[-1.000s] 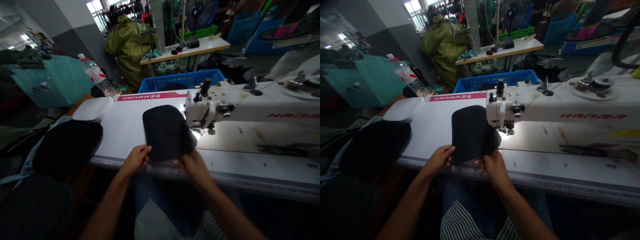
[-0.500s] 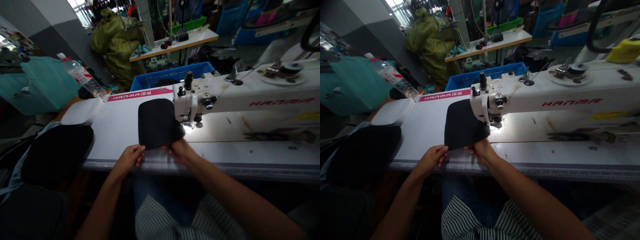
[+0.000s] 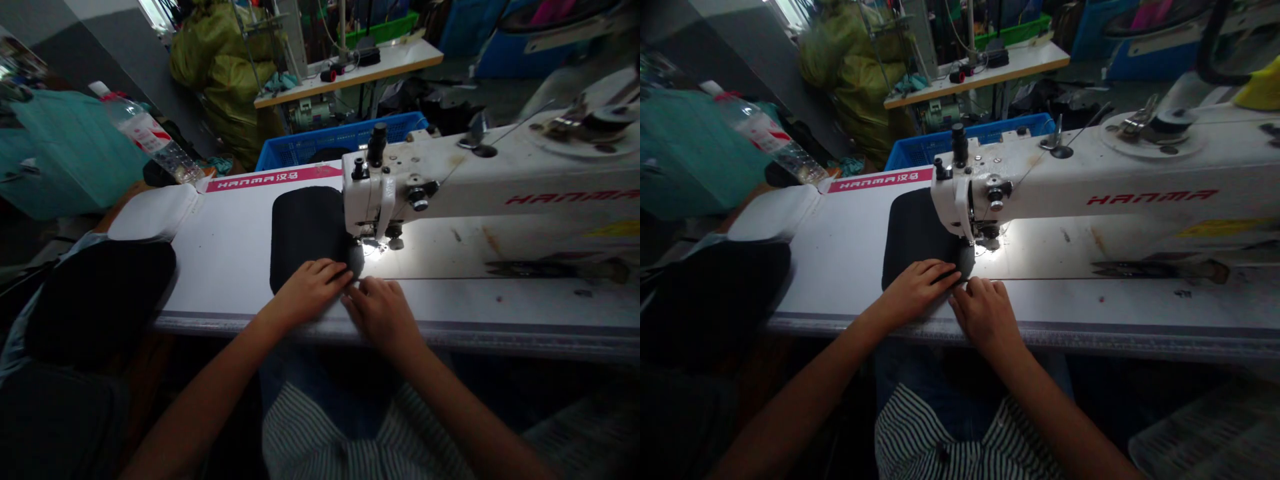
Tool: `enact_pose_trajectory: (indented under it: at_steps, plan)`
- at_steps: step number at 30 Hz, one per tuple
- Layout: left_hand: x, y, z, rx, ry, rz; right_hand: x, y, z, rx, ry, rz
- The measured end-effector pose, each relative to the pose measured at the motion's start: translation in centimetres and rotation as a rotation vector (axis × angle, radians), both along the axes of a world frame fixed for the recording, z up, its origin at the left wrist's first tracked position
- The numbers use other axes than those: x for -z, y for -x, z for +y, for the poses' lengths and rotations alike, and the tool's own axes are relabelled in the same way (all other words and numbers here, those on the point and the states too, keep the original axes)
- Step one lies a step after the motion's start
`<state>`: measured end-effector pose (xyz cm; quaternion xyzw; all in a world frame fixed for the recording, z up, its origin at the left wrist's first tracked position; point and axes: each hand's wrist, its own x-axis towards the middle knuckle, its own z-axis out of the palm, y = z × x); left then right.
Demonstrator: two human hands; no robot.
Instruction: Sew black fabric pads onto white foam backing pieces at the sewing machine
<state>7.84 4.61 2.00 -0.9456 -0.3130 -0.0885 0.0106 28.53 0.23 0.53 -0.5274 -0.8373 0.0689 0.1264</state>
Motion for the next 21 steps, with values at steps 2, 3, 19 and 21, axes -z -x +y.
enact_pose_trajectory:
  at_steps: [2,3,19,21]
  plan:
    - [0.5,-0.1,1.5,0.019,0.076,-0.036,0.5,0.0,0.0,-0.001,-0.039,0.019]
    - [0.7,0.0,2.1,-0.001,0.118,-0.079,0.6,-0.1,-0.1,-0.003,-0.047,0.03]
    - [1.2,0.5,2.4,0.016,0.014,-0.005,1.1,-0.2,0.1,0.017,0.004,0.059]
    - [1.2,0.4,2.4,0.009,0.002,-0.002,1.1,-0.1,0.0,0.021,-0.003,0.062]
